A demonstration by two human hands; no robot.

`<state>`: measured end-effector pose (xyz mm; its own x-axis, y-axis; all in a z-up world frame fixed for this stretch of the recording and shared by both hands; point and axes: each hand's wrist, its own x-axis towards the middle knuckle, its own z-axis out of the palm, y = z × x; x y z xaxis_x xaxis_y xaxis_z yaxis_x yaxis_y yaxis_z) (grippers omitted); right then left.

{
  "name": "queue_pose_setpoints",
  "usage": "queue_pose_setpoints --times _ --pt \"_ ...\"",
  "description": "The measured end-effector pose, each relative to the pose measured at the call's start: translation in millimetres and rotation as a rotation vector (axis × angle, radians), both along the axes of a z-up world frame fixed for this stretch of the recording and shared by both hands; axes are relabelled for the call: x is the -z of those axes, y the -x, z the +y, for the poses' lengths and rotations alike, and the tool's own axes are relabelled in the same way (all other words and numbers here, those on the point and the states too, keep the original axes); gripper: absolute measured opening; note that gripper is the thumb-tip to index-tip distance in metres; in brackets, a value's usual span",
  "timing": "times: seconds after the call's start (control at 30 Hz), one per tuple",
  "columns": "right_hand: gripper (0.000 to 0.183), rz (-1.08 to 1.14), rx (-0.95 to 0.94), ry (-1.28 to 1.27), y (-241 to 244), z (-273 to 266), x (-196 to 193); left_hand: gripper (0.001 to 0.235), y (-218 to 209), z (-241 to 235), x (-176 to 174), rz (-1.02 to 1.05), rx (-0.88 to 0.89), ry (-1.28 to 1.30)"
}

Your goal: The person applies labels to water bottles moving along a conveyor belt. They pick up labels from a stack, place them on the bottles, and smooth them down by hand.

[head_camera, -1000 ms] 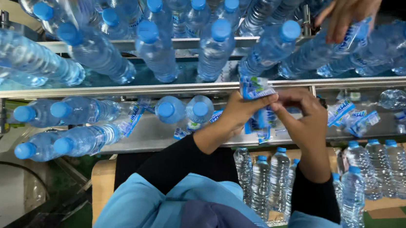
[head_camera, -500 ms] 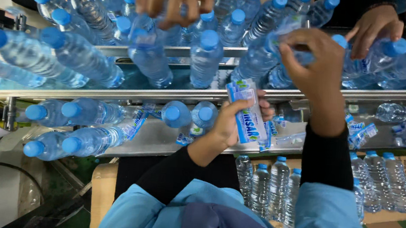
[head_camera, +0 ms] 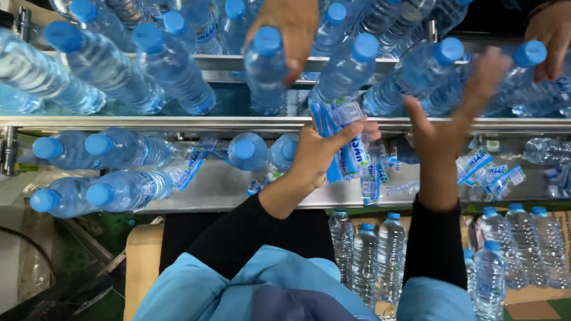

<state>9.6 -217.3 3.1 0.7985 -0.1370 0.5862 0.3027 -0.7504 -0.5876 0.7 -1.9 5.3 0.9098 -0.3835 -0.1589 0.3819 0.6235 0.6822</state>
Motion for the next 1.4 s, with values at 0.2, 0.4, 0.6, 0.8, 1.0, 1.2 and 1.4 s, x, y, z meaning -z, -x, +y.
queue_pose_setpoints --times 0.2,0.4,0.6,0.8,1.0,1.2,1.4 --pt "0.043 0.055 -0.272 0.089 47 42 -56 0.060 -3 -20 35 0.184 -0.068 -0.206" --pt "0.012 0.382 -0.663 -1.203 31 2 -45 0.051 2 -15 26 0.235 0.157 -0.479" --pt "0.019 0.016 -0.260 -0.166 7 -48 -97 0.060 14 -8 3 0.174 0.212 0.033" --pt "0.012 -0.032 -0.155 0.574 -45 -51 -89 0.038 22 -12 3 0.210 0.163 0.040" --pt "0.067 -0.207 0.036 0.382 -37 -69 -12 0.042 22 -19 33 0.109 0.050 0.307" --pt "0.122 0.107 0.144 -0.093 4 -63 13 0.053 31 -20 26 -0.013 0.109 0.222" --pt "0.082 -0.378 -0.362 -0.136 40 25 -29 0.025 25 -16 24 -0.132 -0.142 0.173"
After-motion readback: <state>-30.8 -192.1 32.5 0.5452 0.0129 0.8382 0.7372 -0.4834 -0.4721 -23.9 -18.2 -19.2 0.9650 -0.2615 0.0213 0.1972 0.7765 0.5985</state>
